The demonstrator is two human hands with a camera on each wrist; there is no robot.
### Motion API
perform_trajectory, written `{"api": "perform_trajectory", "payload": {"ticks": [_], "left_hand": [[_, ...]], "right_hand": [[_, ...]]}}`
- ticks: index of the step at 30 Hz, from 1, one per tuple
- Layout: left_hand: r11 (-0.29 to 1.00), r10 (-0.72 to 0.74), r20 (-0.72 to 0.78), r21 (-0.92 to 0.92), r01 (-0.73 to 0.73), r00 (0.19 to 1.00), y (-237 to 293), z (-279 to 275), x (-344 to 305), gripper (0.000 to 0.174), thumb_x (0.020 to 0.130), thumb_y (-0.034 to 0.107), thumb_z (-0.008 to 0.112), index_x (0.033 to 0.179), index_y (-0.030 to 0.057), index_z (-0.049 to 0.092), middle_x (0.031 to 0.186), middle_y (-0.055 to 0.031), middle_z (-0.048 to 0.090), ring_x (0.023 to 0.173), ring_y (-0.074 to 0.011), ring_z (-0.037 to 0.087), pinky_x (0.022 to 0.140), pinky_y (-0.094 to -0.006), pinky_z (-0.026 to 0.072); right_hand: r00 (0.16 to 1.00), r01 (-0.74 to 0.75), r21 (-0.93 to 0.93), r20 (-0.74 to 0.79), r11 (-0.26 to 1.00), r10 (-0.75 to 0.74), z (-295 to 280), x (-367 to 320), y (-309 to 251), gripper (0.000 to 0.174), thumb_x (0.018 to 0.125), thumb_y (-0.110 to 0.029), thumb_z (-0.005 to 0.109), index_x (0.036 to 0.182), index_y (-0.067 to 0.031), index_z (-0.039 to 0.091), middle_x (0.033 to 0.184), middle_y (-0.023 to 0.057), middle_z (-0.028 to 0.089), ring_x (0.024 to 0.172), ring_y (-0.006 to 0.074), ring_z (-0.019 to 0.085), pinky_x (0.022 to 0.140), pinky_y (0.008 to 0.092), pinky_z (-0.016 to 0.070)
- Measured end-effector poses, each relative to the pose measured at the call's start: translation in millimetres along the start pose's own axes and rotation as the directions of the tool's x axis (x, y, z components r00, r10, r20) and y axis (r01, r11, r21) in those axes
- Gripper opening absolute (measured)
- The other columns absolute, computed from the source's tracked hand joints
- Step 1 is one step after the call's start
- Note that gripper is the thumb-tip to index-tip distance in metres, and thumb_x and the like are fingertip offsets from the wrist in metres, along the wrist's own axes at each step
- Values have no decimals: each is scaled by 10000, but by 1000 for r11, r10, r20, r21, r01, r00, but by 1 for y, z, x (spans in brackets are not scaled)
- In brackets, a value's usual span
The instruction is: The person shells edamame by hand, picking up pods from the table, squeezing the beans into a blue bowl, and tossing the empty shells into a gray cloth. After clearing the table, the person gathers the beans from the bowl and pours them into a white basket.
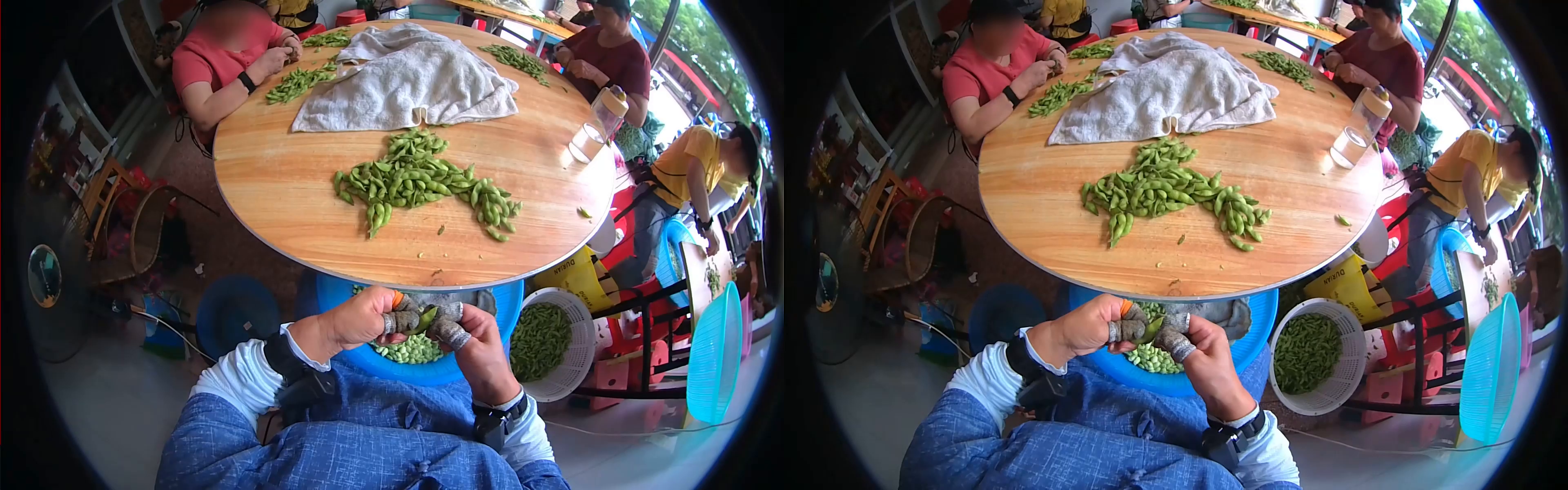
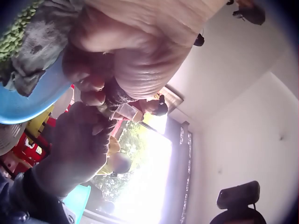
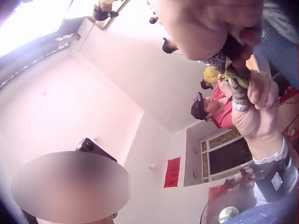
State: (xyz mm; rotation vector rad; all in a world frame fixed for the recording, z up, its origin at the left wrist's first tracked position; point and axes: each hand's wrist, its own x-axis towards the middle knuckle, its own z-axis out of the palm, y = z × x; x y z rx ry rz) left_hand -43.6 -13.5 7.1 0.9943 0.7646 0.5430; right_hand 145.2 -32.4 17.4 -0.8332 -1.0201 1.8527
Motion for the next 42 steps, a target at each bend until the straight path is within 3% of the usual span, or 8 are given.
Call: {"api": "perform_trajectory", "payload": {"ticks": [7, 11, 15, 24, 27, 29, 34, 42], "left_hand": [[980, 132, -204, 171, -97, 970, -15, 7, 5, 153, 814, 183, 544, 788, 34, 530, 629, 22, 507, 539, -60, 458, 474, -191, 367], [229, 658, -78, 968, -100, 749, -12, 25, -2, 211, 666, 110, 607, 833, 11, 524, 704, -88, 544, 626, -263, 537, 558, -360, 437], [5, 729, 70, 994, -108, 681, -28, 16, 2, 237, 629, 111, 611, 830, 20, 526, 663, -133, 518, 629, -321, 535, 555, -382, 435], [651, 627, -196, 663, -369, 754, -39, 10, 7, 217, 857, 193, 438, 939, 15, 531, 675, -114, 552, 577, -238, 536, 520, -300, 404], [928, 372, -325, 125, -350, 869, -41, 15, 8, 225, 876, 248, 419, 903, 53, 527, 621, -24, 456, 516, -139, 417, 486, -245, 332], [893, 146, -314, -367, -261, 938, -42, 21, 10, 234, 886, 287, 407, 863, 85, 523, 570, 43, 360, 467, -70, 303, 452, -203, 264], [795, 71, -149, -588, -146, 986, -45, 17, 12, 243, 892, 314, 384, 827, 104, 488, 552, 40, 302, 455, -59, 249, 430, -199, 218], [910, 412, -209, 42, -413, 887, -18, 24, 15, 289, 848, 245, 517, 1009, 5, 506, 862, 19, 534, 735, -44, 474, 645, -194, 397]], "right_hand": [[995, 80, -90, -49, 993, -85, -12, 14, 26, 147, 802, -22, 538, 940, 25, 561, 876, 16, 592, 795, 81, 525, 732, 219, 418], [987, 113, -75, -102, 991, -121, -2, 11, 16, 140, 806, -29, 537, 934, 21, 564, 870, 17, 592, 789, 80, 524, 723, 211, 416], [997, -6, -110, -74, 994, -2, -11, 8, 16, 151, 814, -58, 533, 941, 14, 571, 865, 15, 593, 775, 71, 522, 699, 192, 413], [990, 143, 80, 1, 987, -143, -9, 21, 34, 219, 766, -149, 609, 924, -2, 573, 847, 27, 596, 708, 85, 527, 621, 203, 404], [981, 177, 123, 58, 976, -186, -20, 27, 48, 209, 779, -100, 585, 956, 8, 568, 902, 39, 598, 801, 103, 539, 721, 233, 418], [973, 193, 148, 97, 970, -208, -23, 28, 50, 206, 785, -72, 573, 973, 12, 565, 927, 44, 598, 846, 110, 540, 768, 247, 418], [974, 202, 130, 82, 971, -213, -22, 28, 50, 258, 763, -163, 619, 953, -1, 558, 916, 48, 590, 806, 116, 540, 698, 239, 420], [962, 263, -339, 24, 903, -271, -13, 24, 26, 194, 805, -88, 558, 964, 22, 551, 858, 28, 597, 757, 89, 541, 686, 214, 428]]}}
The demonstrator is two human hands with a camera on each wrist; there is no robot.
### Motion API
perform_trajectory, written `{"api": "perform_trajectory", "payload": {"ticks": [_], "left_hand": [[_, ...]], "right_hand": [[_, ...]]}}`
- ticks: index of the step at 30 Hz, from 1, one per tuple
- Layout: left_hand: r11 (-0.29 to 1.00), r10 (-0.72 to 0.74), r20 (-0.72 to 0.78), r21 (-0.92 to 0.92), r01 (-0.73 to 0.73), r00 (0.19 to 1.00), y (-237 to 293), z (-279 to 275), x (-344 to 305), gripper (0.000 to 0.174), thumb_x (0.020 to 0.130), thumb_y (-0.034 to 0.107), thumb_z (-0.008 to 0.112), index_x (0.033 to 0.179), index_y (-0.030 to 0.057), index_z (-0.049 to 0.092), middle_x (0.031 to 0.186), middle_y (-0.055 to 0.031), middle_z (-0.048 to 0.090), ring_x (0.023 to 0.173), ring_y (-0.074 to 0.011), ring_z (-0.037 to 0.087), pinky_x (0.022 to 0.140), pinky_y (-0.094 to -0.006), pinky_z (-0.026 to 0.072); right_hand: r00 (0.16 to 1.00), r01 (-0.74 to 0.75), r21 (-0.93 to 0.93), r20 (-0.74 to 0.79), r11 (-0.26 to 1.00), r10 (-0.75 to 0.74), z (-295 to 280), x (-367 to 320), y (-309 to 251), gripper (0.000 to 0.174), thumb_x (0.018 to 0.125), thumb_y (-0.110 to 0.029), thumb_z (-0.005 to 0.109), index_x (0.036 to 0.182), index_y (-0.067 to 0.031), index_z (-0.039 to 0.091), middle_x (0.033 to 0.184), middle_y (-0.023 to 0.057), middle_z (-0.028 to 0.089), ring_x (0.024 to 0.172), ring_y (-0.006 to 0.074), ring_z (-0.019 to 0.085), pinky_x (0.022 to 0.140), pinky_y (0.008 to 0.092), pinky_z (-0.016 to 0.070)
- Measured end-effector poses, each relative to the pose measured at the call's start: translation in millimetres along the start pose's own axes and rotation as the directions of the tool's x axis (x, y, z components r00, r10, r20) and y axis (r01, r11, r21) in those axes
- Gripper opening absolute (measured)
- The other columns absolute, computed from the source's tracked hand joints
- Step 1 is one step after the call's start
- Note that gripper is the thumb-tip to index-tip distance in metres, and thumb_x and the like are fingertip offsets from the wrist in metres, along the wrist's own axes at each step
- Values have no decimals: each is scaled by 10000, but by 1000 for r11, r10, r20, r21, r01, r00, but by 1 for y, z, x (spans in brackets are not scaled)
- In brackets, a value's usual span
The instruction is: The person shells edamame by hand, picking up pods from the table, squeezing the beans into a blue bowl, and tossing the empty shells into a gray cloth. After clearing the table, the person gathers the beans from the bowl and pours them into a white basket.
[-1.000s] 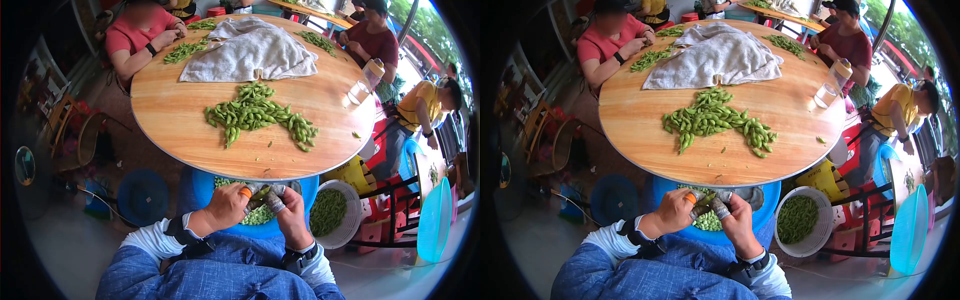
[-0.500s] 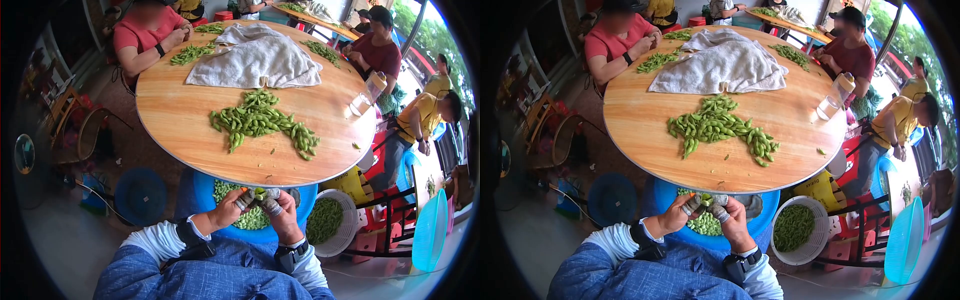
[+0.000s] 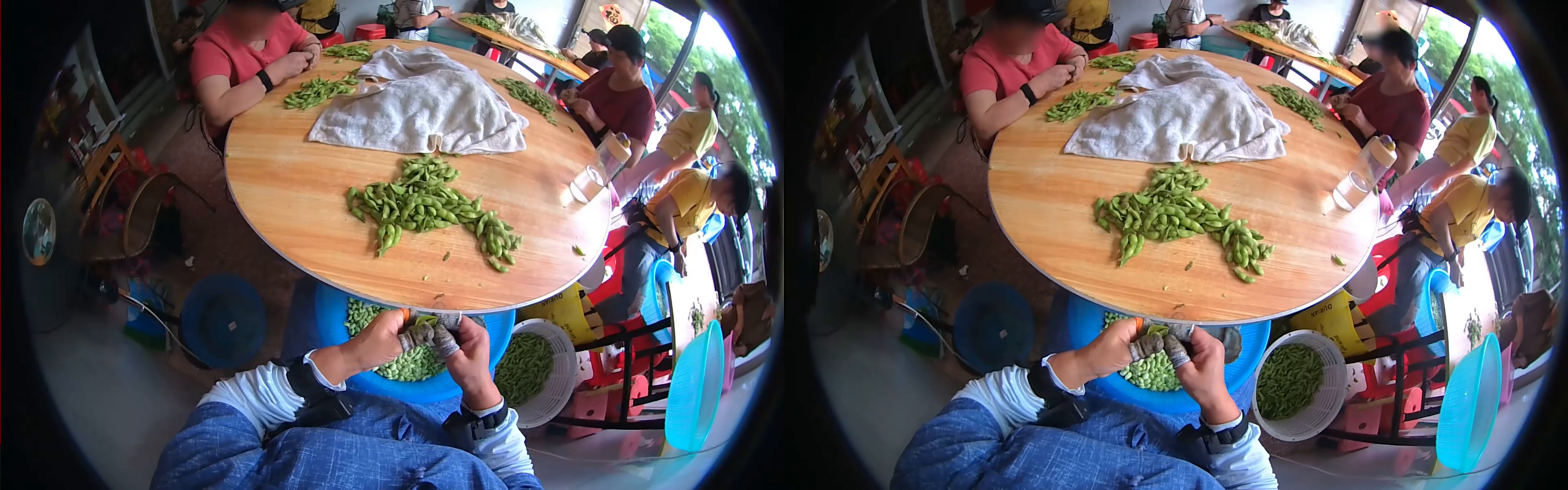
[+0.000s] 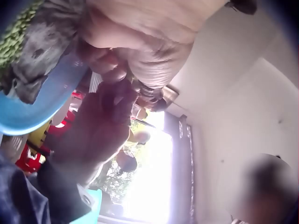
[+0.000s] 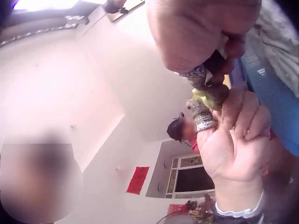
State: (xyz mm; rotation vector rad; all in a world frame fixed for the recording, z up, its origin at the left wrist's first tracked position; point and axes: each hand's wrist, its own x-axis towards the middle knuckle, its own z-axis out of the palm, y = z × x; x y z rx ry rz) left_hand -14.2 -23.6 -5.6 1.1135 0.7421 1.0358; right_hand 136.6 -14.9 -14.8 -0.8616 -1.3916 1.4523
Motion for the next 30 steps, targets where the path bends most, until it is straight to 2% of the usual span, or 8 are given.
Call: {"api": "perform_trajectory", "payload": {"ticks": [16, 19, 20, 21, 23, 25, 27, 30], "left_hand": [[952, -291, -129, -139, 273, 948, -44, -21, -4, 303, 773, 19, 345, 1034, 28, 498, 857, 5, 513, 687, -43, 451, 592, -170, 378], [952, -296, -69, 61, 300, 953, -55, -26, -4, 329, 766, 3, 382, 1088, 11, 447, 870, 4, 511, 702, -74, 470, 607, -205, 396], [916, -94, -3, 392, 87, 996, -71, -33, -4, 385, 759, 7, 438, 1141, -1, 393, 867, -25, 515, 734, -105, 485, 640, -246, 415], [704, -331, 19, 670, 233, 944, -51, -32, -7, 453, 764, 52, 506, 1185, 10, 345, 839, -88, 542, 754, -174, 534, 670, -271, 432], [580, 16, 108, 809, -97, 994, -20, -19, -18, 404, 740, 60, 567, 1118, 27, 431, 831, -148, 562, 765, -243, 570, 650, -277, 447], [470, 42, 124, 873, -129, 991, -7, -24, -19, 309, 742, 60, 571, 1040, 29, 496, 827, -161, 573, 768, -275, 578, 639, -295, 456], [463, 202, 74, 871, -162, 977, 2, -34, -14, 201, 751, 57, 558, 950, 27, 556, 823, -168, 582, 763, -289, 585, 632, -312, 463], [396, 496, -62, 904, -162, 866, 38, -60, 12, 160, 761, 29, 510, 903, 24, 583, 791, -161, 577, 731, -294, 578, 645, -333, 460]], "right_hand": [[989, 146, -502, 99, 853, -112, 1, 2, 11, 137, 752, 37, 543, 886, 23, 558, 783, 25, 589, 710, 93, 524, 651, 223, 426], [998, 29, -262, -50, 965, -44, 1, -3, 34, 118, 749, 20, 546, 866, 31, 563, 766, 41, 585, 726, 104, 517, 646, 233, 423], [987, -120, -144, -124, 982, 103, -5, -6, 38, 117, 789, -17, 546, 897, 22, 567, 794, 30, 586, 740, 88, 516, 650, 222, 420], [975, -144, -49, -179, 988, 133, -11, -10, 34, 120, 807, -46, 542, 908, 14, 569, 795, 16, 583, 721, 78, 514, 641, 213, 420], [936, -79, -46, -346, 996, 58, -36, -19, 29, 113, 809, -71, 546, 891, 1, 576, 749, 8, 569, 628, 66, 497, 570, 201, 414], [832, 62, -13, -552, 998, -59, -75, -31, 30, 115, 813, -143, 539, 853, -44, 583, 675, -26, 527, 538, 23, 423, 442, 166, 309], [638, -3, 233, -749, 973, 181, -100, -42, 15, 141, 804, -154, 542, 909, -62, 556, 680, -23, 523, 538, 28, 436, 395, 142, 262], [605, 93, 600, -668, 795, 434, -153, -70, 55, 139, 815, -137, 526, 929, -60, 545, 721, -3, 550, 579, 55, 500, 401, 144, 319]]}}
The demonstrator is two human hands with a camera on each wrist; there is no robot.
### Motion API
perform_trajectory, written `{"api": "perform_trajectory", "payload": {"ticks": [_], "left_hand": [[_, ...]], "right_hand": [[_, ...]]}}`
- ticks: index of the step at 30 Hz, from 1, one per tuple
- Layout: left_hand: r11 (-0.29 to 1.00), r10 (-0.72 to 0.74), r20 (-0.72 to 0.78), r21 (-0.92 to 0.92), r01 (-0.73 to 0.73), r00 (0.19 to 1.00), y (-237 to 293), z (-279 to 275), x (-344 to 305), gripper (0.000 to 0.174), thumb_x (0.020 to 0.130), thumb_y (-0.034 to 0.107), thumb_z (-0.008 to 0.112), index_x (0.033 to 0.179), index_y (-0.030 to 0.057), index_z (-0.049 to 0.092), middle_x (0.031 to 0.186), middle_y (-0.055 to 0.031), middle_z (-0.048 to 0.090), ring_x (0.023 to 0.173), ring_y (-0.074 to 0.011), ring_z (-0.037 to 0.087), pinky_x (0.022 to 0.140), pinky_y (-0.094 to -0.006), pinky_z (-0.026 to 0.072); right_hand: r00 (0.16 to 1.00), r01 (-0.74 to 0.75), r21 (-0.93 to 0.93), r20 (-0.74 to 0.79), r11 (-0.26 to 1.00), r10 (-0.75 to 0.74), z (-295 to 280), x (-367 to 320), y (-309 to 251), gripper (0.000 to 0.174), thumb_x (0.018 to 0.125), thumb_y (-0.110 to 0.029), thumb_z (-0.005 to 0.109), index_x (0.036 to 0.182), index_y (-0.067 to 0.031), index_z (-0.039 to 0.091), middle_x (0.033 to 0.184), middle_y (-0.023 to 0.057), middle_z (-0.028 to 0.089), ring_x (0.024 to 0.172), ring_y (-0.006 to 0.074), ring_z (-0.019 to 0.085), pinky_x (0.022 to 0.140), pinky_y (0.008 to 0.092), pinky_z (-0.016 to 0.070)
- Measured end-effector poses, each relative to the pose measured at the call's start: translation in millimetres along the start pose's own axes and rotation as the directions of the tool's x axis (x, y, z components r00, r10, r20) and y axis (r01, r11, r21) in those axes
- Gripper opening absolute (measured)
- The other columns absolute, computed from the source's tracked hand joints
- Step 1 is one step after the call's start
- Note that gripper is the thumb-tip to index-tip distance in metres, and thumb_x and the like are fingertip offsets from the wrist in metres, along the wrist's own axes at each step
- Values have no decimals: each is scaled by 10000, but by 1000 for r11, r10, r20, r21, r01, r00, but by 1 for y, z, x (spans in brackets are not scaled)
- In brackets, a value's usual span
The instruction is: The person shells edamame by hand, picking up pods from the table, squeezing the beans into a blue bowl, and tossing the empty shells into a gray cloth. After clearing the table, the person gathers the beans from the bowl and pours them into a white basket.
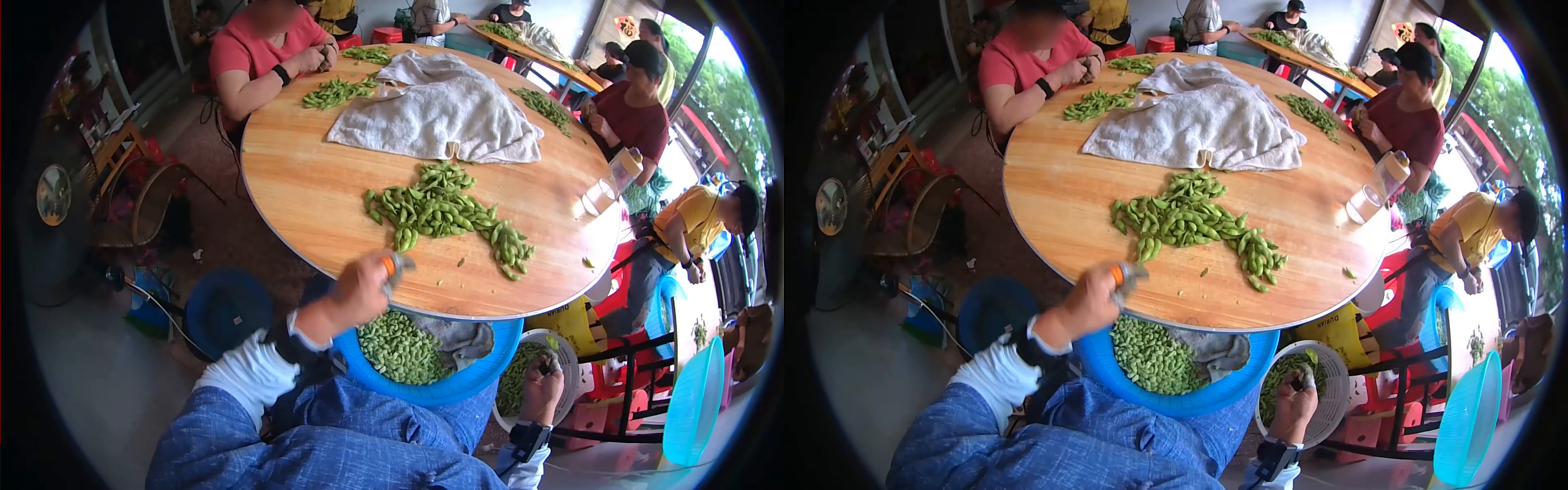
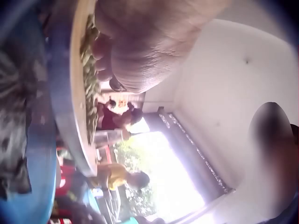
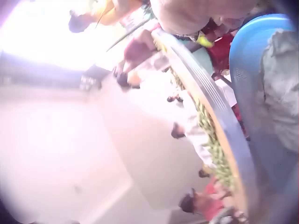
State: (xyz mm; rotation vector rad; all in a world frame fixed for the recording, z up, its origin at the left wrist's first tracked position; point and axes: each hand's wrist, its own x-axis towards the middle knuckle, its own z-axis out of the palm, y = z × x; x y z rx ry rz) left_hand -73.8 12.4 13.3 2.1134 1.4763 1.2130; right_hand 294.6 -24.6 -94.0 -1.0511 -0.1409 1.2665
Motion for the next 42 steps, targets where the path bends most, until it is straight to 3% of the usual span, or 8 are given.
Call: {"api": "perform_trajectory", "payload": {"ticks": [8, 20, 23, 24, 27, 33, 38, 42], "left_hand": [[904, 158, 181, 368, -216, 971, -83, -4, 63, 204, 652, 6, 519, 849, 3, 574, 851, -145, 544, 819, -319, 515, 726, -378, 428], [836, 238, 54, 496, -233, 970, -71, -13, 69, 144, 622, -19, 537, 764, -6, 553, 806, -151, 551, 749, -324, 535, 653, -368, 434], [964, -99, -1, 246, 97, 995, -51, -23, 64, 89, 711, 38, 578, 786, -4, 555, 755, -122, 581, 653, -246, 570, 586, -294, 444], [985, -134, 10, 107, 132, 991, -33, -25, 62, 128, 771, 114, 601, 819, 4, 557, 715, -59, 594, 608, -132, 555, 557, -234, 437], [859, -229, 180, -425, 286, 957, 2, -13, 42, 119, 778, 99, 600, 833, 3, 555, 735, -18, 584, 647, -76, 521, 597, -228, 444], [877, -76, 403, -409, 254, 912, 40, 14, -5, 129, 762, 81, 613, 849, 2, 560, 757, -26, 588, 722, -98, 552, 659, -240, 452], [520, -137, 593, -639, 567, 794, 29, 33, -17, 241, 746, 68, 633, 957, -5, 540, 893, -35, 584, 810, -97, 544, 717, -233, 445], [726, -154, 546, -502, 469, 823, 35, 30, -13, 155, 755, 22, 595, 898, -14, 549, 790, -32, 600, 725, -74, 539, 673, -230, 447]], "right_hand": [[985, 52, -172, 169, 984, -23, 39, -33, 18, 173, 814, -90, 519, 978, -34, 526, 733, 14, 543, 601, 62, 506, 426, 145, 319], [860, 331, -512, 510, 793, -30, 99, -72, 29, 189, 808, -142, 556, 943, -11, 579, 702, 3, 556, 556, 39, 437, 480, 162, 310], [822, 347, -510, 570, 787, 7, 116, -81, 28, 245, 807, -150, 565, 1004, -5, 565, 760, 8, 580, 611, 42, 472, 522, 163, 343], [811, 328, -499, 584, 802, 32, 125, -87, 26, 251, 808, -155, 565, 1009, -4, 563, 769, 7, 580, 622, 44, 478, 532, 164, 350], [749, 337, -429, 662, 838, 38, 147, -91, 33, 282, 815, -157, 556, 1051, -4, 539, 805, 6, 576, 649, 49, 486, 557, 165, 369], [700, 173, -385, 696, 907, 162, 162, -94, 41, 301, 811, -126, 549, 1081, 3, 520, 820, 13, 580, 614, 47, 464, 537, 171, 364], [687, 246, -397, 715, 884, 130, 152, -96, 38, 284, 814, -87, 538, 1077, 16, 519, 888, 39, 597, 731, 75, 539, 631, 189, 423], [688, 294, -409, 718, 864, 105, 151, -89, 42, 273, 814, -95, 545, 1060, 22, 530, 901, 37, 599, 776, 84, 550, 673, 199, 435]]}}
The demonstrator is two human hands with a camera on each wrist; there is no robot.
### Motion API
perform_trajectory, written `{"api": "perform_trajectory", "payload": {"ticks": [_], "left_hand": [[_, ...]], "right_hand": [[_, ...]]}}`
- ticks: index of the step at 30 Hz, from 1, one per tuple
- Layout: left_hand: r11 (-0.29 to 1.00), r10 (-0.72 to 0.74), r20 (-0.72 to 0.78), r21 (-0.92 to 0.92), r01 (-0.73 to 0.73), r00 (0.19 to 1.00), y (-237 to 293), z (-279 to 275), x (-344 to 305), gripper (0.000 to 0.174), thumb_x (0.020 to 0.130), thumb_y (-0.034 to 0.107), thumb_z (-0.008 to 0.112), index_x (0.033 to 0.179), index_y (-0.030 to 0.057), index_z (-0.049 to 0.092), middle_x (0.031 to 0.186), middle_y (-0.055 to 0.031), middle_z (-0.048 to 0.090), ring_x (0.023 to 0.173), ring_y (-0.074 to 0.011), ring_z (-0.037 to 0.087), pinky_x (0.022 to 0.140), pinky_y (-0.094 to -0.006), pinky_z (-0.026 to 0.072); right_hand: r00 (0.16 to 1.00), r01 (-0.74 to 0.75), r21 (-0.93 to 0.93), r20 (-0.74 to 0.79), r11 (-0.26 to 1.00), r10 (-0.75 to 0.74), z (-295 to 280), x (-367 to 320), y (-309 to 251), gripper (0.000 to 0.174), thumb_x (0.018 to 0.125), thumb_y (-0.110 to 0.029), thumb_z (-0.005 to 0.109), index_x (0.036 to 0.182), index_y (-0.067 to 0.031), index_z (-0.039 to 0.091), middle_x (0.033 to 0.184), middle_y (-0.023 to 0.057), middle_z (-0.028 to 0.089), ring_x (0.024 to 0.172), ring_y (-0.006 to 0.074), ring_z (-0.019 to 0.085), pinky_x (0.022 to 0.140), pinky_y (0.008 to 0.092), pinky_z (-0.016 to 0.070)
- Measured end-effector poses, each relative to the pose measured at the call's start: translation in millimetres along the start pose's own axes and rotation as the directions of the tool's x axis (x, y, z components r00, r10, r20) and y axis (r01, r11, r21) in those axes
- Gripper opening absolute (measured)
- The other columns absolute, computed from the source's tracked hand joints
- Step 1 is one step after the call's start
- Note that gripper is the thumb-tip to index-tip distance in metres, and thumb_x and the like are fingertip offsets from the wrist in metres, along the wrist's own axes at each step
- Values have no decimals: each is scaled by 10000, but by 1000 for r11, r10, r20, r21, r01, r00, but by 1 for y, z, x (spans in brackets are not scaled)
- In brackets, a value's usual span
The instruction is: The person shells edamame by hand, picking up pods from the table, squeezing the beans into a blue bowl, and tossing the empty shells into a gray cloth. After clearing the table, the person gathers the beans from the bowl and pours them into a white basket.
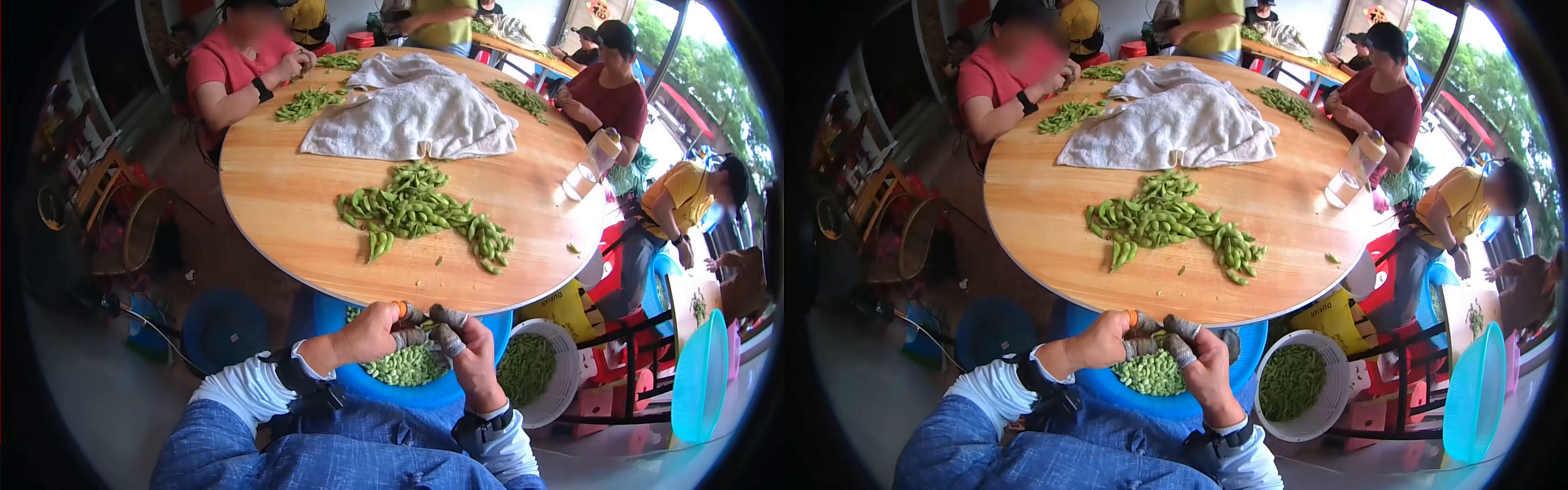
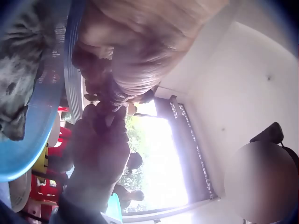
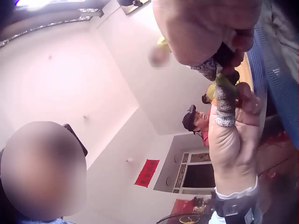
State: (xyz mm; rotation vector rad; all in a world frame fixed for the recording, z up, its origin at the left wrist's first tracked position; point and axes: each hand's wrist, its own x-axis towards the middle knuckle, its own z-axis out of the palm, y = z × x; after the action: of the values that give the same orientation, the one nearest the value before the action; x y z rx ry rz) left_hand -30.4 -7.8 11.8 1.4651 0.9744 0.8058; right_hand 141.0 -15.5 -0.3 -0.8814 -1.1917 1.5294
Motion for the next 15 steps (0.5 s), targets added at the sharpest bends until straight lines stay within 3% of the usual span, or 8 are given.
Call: {"api": "perform_trajectory", "payload": {"ticks": [2, 5, 7, 8, 11, 12, 13, 15], "left_hand": [[996, -18, -19, -84, 16, 1000, -9, -5, 7, 148, 757, 18, 591, 894, -17, 550, 787, -26, 600, 709, -75, 536, 670, -228, 446], [984, -16, -104, -177, -2, 994, -12, -14, 18, 106, 762, 4, 581, 859, -21, 548, 780, -25, 595, 698, -81, 542, 657, -223, 450], [969, -26, -197, -244, -23, 980, -9, -18, 23, 89, 764, 1, 580, 843, -21, 546, 775, -29, 593, 699, -83, 546, 652, -219, 453], [973, -31, -235, -230, -25, 972, 1, -19, 21, 79, 764, 7, 586, 822, -21, 540, 772, -35, 591, 706, -84, 553, 643, -218, 459], [987, 39, -293, -138, -82, 955, 10, -19, 15, 93, 766, 8, 588, 836, -29, 541, 775, -33, 589, 719, -78, 551, 640, -216, 461], [992, 89, -316, -52, -111, 944, 16, -14, 11, 148, 730, 21, 626, 849, -27, 553, 762, -62, 596, 716, -123, 576, 638, -239, 467], [984, 172, -305, 98, -149, 937, 21, -11, 7, 166, 714, 31, 641, 847, -25, 559, 761, -75, 591, 713, -151, 580, 639, -250, 468], [896, 327, -239, 385, -220, 914, 24, -7, 2, 202, 681, 50, 670, 842, -20, 571, 758, -101, 582, 708, -208, 589, 642, -272, 470]], "right_hand": [[999, -39, 32, -2, 999, 39, -6, 11, 2, 237, 819, -14, 518, 1048, 45, 527, 979, 55, 579, 883, 109, 533, 789, 237, 421], [991, 34, -137, -127, 990, -51, -15, 40, -12, 241, 804, -33, 540, 1036, 33, 536, 933, 70, 600, 811, 123, 560, 716, 240, 447], [973, 59, -660, -131, 749, -192, -26, 60, -22, 278, 778, -42, 566, 1047, 22, 532, 880, 122, 612, 783, 129, 568, 685, 254, 456], [948, 35, -745, -185, 666, -258, -26, 62, -23, 290, 758, -44, 581, 1037, 18, 539, 841, 168, 608, 770, 127, 572, 683, 255, 455], [971, 103, -631, -104, 769, -215, -19, 48, -30, 244, 778, -58, 578, 1004, 31, 555, 847, 130, 618, 778, 120, 568, 684, 241, 452], [993, 55, -318, -84, 946, -86, -14, 39, -26, 206, 801, -74, 568, 972, 41, 569, 874, 74, 614, 792, 106, 556, 691, 225, 445], [999, -33, -132, -23, 991, 30, -9, 28, -27, 208, 816, -83, 556, 977, 49, 562, 888, 27, 599, 808, 95, 542, 721, 213, 431], [997, -64, -58, 38, 996, 67, 3, 15, -26, 203, 820, -143, 538, 951, 6, 584, 787, 21, 601, 624, 59, 516, 556, 176, 400]]}}
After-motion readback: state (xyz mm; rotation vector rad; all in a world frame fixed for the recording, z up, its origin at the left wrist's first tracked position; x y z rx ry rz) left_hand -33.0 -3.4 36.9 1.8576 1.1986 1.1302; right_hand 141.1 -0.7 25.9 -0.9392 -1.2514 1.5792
